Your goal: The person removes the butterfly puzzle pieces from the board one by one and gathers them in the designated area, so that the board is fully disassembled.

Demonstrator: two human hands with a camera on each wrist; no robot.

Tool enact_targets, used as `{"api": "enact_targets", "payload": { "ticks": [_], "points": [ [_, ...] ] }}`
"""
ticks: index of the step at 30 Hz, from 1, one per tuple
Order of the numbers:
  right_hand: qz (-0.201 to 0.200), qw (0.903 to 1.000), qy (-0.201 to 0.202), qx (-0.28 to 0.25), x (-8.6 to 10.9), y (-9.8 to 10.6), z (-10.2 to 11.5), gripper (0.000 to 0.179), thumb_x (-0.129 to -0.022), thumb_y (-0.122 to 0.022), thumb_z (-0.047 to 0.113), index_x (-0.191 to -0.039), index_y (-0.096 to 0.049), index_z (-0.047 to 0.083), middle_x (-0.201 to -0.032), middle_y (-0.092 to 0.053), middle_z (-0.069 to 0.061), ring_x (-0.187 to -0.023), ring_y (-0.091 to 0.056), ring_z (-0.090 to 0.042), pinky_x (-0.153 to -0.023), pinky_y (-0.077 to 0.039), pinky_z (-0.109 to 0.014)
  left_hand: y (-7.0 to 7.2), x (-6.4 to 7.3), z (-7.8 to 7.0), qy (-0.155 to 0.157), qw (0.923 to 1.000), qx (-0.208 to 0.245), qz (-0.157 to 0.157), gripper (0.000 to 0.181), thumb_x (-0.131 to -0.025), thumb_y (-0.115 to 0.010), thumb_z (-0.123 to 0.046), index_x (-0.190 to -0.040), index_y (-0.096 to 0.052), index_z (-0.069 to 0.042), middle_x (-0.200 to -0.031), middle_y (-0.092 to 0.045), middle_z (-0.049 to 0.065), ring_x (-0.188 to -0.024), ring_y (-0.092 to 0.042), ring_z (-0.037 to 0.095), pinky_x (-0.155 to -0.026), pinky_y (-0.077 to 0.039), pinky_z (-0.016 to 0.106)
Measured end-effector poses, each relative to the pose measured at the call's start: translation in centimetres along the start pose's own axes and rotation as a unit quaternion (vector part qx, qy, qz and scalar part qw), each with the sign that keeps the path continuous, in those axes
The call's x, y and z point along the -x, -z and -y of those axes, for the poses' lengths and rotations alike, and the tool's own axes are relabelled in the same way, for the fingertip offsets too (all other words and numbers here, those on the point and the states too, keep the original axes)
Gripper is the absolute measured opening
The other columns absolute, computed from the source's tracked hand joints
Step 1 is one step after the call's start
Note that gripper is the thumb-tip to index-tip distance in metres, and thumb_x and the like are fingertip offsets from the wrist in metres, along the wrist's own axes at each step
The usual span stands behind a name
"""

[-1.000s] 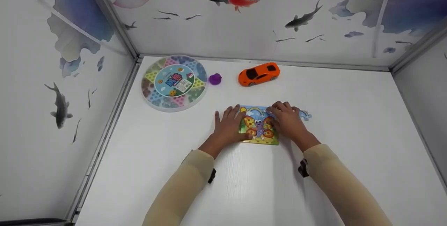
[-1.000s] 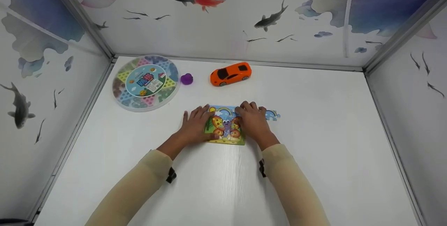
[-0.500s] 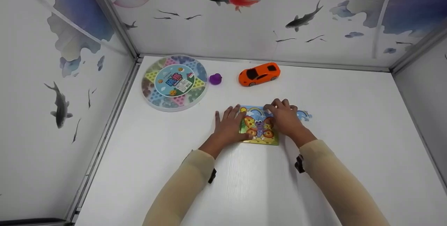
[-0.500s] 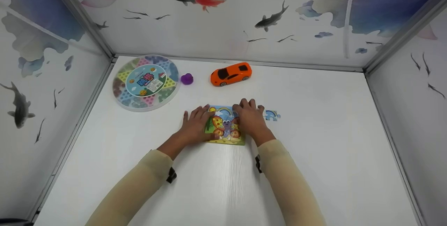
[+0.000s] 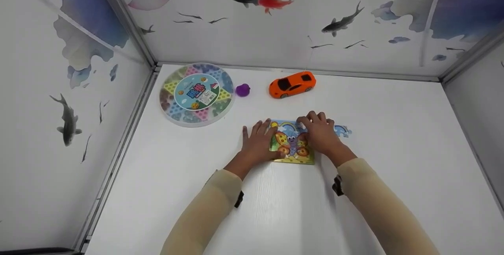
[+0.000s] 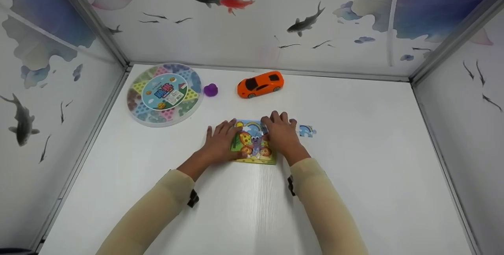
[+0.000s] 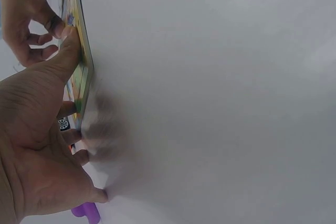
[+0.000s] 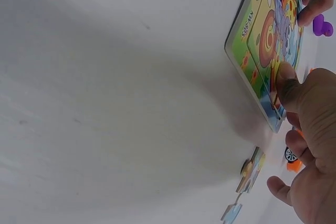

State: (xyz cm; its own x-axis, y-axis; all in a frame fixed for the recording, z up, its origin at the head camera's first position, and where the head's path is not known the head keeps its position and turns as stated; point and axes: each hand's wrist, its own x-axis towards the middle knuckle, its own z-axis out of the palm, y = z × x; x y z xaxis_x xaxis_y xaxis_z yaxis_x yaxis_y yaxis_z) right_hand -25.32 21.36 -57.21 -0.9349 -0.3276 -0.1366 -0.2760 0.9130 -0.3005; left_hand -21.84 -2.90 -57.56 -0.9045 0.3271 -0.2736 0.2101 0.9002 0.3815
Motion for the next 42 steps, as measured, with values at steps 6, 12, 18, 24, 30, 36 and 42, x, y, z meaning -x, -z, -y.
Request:
{"api": "enact_targets", "payload": {
  "ticks": [6,12,18,24,30,36,42],
  "points": [
    [0.006,0.9995,0.015,-0.029,-0.1,0.1,-0.1,0.043,-0.106,-0.077,0.020,-0.147,-0.063,0.020,-0.138,-0.052,-0.013,-0.131,-0.047,-0.038,-0.118,-0.044,-0.068,0.1,0.0,0.0,-0.002,1.0000,0.000,-0.006,0.096,-0.095,-0.079,-0.066,-0.173,-0.037,-0.028,-0.188,-0.017,0.001,-0.174,-0.015,0.030,-0.137,-0.009,0.073],
    [0.017,0.9985,0.017,-0.049,-0.2,0.1,0.0,0.039,-0.106,-0.075,0.014,-0.144,-0.068,0.016,-0.141,-0.051,-0.014,-0.130,-0.047,-0.038,-0.116,-0.049,-0.062,0.0,0.0,0.0,-0.001,1.0000,-0.005,-0.002,0.097,-0.096,-0.078,-0.066,-0.174,-0.036,-0.028,-0.188,-0.017,0.001,-0.174,-0.015,0.030,-0.137,-0.009,0.073],
    [0.020,0.9987,0.017,-0.045,-0.1,0.1,0.1,0.040,-0.106,-0.075,0.011,-0.145,-0.070,0.015,-0.144,-0.054,-0.014,-0.135,-0.047,-0.040,-0.120,-0.047,-0.065,0.0,0.0,0.0,-0.003,1.0000,0.003,-0.005,0.096,-0.095,-0.079,-0.065,-0.173,-0.037,-0.027,-0.188,-0.018,0.001,-0.174,-0.015,0.031,-0.137,-0.008,0.073],
    [0.041,0.9980,0.028,-0.039,0.2,0.5,0.1,0.040,-0.107,-0.071,0.009,-0.147,-0.071,0.014,-0.145,-0.054,-0.012,-0.137,-0.044,-0.038,-0.120,-0.049,-0.062,-0.4,-0.2,0.1,0.002,0.9999,0.010,-0.003,0.097,-0.095,-0.079,-0.066,-0.174,-0.036,-0.029,-0.188,-0.016,0.000,-0.174,-0.013,0.029,-0.137,-0.005,0.072],
    [0.054,0.9976,0.033,-0.028,0.4,0.7,0.1,0.040,-0.109,-0.069,0.012,-0.148,-0.071,0.015,-0.148,-0.052,-0.011,-0.141,-0.043,-0.038,-0.123,-0.047,-0.063,-0.1,0.0,0.0,0.000,0.9999,0.010,-0.004,0.096,-0.095,-0.079,-0.065,-0.173,-0.037,-0.028,-0.188,-0.017,0.000,-0.174,-0.014,0.030,-0.137,-0.006,0.072],
    [0.052,0.9971,0.053,-0.013,0.5,1.0,0.0,0.041,-0.107,-0.066,0.016,-0.147,-0.072,0.015,-0.148,-0.054,-0.012,-0.140,-0.044,-0.040,-0.121,-0.045,-0.065,0.0,0.2,0.0,-0.005,0.9999,0.012,-0.010,0.096,-0.095,-0.079,-0.066,-0.173,-0.039,-0.027,-0.187,-0.019,0.001,-0.174,-0.015,0.030,-0.137,-0.008,0.073],
    [0.030,0.9968,0.073,0.014,0.5,1.1,-0.5,0.037,-0.101,-0.074,0.023,-0.137,-0.078,0.016,-0.144,-0.061,-0.012,-0.135,-0.050,-0.038,-0.117,-0.046,-0.067,0.1,0.2,0.2,-0.008,0.9998,0.013,-0.009,0.096,-0.095,-0.079,-0.065,-0.173,-0.038,-0.027,-0.188,-0.018,0.001,-0.174,-0.014,0.031,-0.137,-0.007,0.073]
  ]
}}
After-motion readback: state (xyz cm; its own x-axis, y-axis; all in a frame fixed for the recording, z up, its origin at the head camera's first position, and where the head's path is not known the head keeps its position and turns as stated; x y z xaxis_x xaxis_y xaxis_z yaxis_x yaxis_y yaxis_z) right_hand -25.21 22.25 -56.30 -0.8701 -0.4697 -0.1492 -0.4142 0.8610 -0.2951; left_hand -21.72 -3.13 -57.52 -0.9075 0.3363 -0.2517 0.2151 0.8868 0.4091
